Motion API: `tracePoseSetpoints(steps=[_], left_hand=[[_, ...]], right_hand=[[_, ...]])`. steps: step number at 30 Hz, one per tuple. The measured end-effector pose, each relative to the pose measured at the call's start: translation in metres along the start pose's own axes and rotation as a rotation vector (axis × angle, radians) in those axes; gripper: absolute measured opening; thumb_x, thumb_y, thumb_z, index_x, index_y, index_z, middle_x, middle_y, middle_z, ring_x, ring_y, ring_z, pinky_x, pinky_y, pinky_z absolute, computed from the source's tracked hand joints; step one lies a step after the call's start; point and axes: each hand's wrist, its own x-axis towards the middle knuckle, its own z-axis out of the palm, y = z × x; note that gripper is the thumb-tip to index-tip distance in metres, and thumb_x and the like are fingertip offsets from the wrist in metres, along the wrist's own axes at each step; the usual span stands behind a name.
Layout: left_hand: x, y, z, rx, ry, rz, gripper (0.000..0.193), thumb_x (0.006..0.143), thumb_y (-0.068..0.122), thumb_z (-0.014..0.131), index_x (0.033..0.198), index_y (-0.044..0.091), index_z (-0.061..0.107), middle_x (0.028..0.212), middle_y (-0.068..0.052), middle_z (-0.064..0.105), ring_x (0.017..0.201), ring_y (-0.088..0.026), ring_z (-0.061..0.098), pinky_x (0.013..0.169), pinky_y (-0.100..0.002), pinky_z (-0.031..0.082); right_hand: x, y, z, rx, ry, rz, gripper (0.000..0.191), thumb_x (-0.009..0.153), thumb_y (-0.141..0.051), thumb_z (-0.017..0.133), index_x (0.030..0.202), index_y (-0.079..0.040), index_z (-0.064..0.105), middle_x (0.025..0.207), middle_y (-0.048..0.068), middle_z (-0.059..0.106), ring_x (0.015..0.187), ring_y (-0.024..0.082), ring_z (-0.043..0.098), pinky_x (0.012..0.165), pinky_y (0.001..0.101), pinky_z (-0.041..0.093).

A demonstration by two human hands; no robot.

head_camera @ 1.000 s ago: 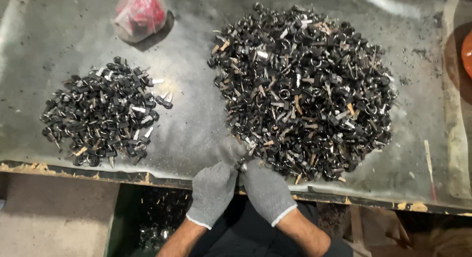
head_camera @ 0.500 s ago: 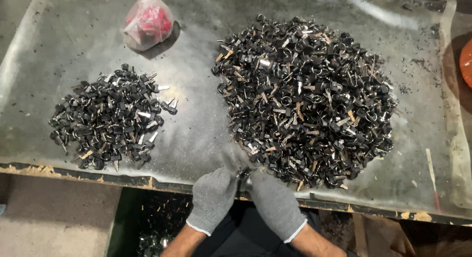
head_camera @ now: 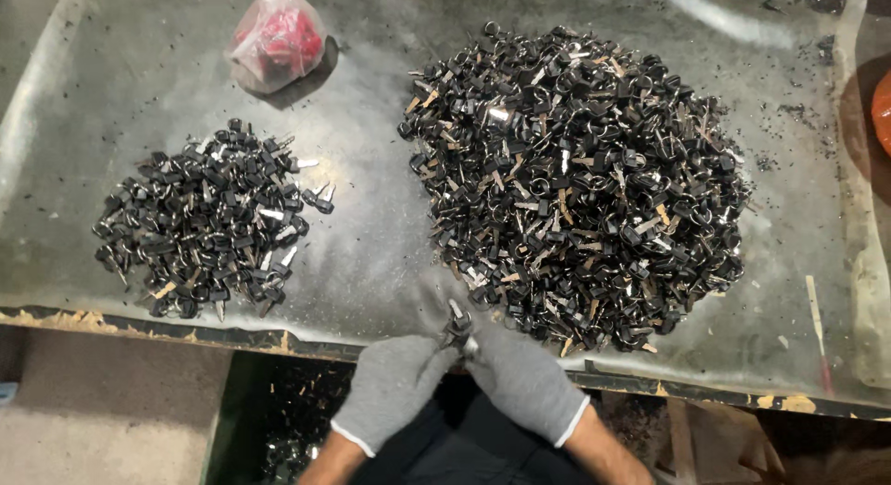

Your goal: The person, wearing gray gloves, picks small black metal components one at a time from a large pile on a work table and places selected pieces into a separate smaller pile, repeatedly sorting through the heap. A plastic bag of red items and an orange basket sit nearby on the table.

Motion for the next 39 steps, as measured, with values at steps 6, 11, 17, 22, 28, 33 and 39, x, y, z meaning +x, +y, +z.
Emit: tracePoseSetpoints(steps=[6, 11, 17, 22, 28, 33, 39], left_hand=[[0.04, 0.0, -0.012, -0.037, 0.368, 0.437, 0.04, 0.08, 0.0, 0.064, 0.119, 0.006, 0.067, 0.102, -0.013, 0.074, 0.097, -0.03, 0.07, 0.079, -0.041, 0.055], [0.054, 0.007, -0.003, -0.252, 0.077, 0.152, 0.032, 0.084, 0.008, 0.071, 0.116, 0.008, 0.067, 0.094, -0.01, 0.075, 0.09, -0.027, 0.072, 0.082, -0.043, 0.056], [0.027, -0.003, 0.009, -0.129, 0.17, -0.007, 0.024, 0.083, 0.014, 0.073, 0.105, 0.006, 0.066, 0.087, -0.011, 0.073, 0.087, -0.032, 0.069, 0.079, -0.047, 0.053], [0.023, -0.003, 0.021, 0.026, 0.236, 0.183, 0.025, 0.085, 0.005, 0.065, 0.109, 0.002, 0.066, 0.091, -0.015, 0.067, 0.091, -0.034, 0.067, 0.084, -0.048, 0.052], [0.022, -0.006, 0.022, 0.038, 0.191, 0.206, 0.027, 0.086, 0.003, 0.062, 0.112, 0.003, 0.067, 0.095, -0.015, 0.067, 0.096, -0.036, 0.064, 0.086, -0.048, 0.05], [0.026, -0.012, 0.031, 0.04, 0.223, 0.244, 0.026, 0.084, 0.006, 0.064, 0.109, 0.001, 0.067, 0.094, -0.016, 0.067, 0.095, -0.036, 0.065, 0.086, -0.048, 0.049], [0.026, -0.016, 0.043, 0.095, 0.194, 0.238, 0.022, 0.087, 0.004, 0.064, 0.108, 0.001, 0.069, 0.09, -0.015, 0.066, 0.09, -0.033, 0.066, 0.084, -0.047, 0.05]], right_hand=[[-0.005, -0.019, 0.026, -0.204, -0.131, 0.2, 0.029, 0.093, -0.028, 0.068, 0.108, -0.005, 0.06, 0.095, 0.019, 0.07, 0.075, 0.035, 0.072, 0.062, 0.0474, 0.059], [0.004, -0.02, 0.014, -0.232, -0.152, 0.321, 0.03, 0.098, -0.03, 0.063, 0.11, -0.002, 0.059, 0.089, 0.02, 0.069, 0.071, 0.033, 0.073, 0.062, 0.045, 0.06], [0.0, -0.007, 0.009, -0.136, -0.093, 0.382, 0.04, 0.101, -0.034, 0.058, 0.121, 0.0, 0.054, 0.082, 0.019, 0.072, 0.071, 0.032, 0.075, 0.06, 0.0451, 0.06], [0.012, 0.001, 0.021, -0.12, -0.031, 0.219, 0.034, 0.096, -0.031, 0.062, 0.109, 0.0, 0.058, 0.082, 0.019, 0.068, 0.065, 0.035, 0.074, 0.054, 0.046, 0.059], [0.018, -0.008, 0.021, -0.413, -0.005, 0.205, 0.016, 0.103, -0.019, 0.054, 0.102, -0.004, 0.059, 0.086, 0.017, 0.07, 0.071, 0.032, 0.075, 0.056, 0.0425, 0.061], [0.019, 0.002, 0.001, -0.01, -0.092, 0.202, 0.028, 0.099, -0.029, 0.059, 0.105, -0.002, 0.057, 0.072, 0.017, 0.072, 0.065, 0.034, 0.074, 0.055, 0.0446, 0.057], [0.018, -0.008, 0.027, -0.383, 0.046, 0.251, 0.019, 0.1, -0.022, 0.057, 0.099, -0.002, 0.056, 0.079, 0.018, 0.07, 0.063, 0.034, 0.074, 0.048, 0.0435, 0.059]])
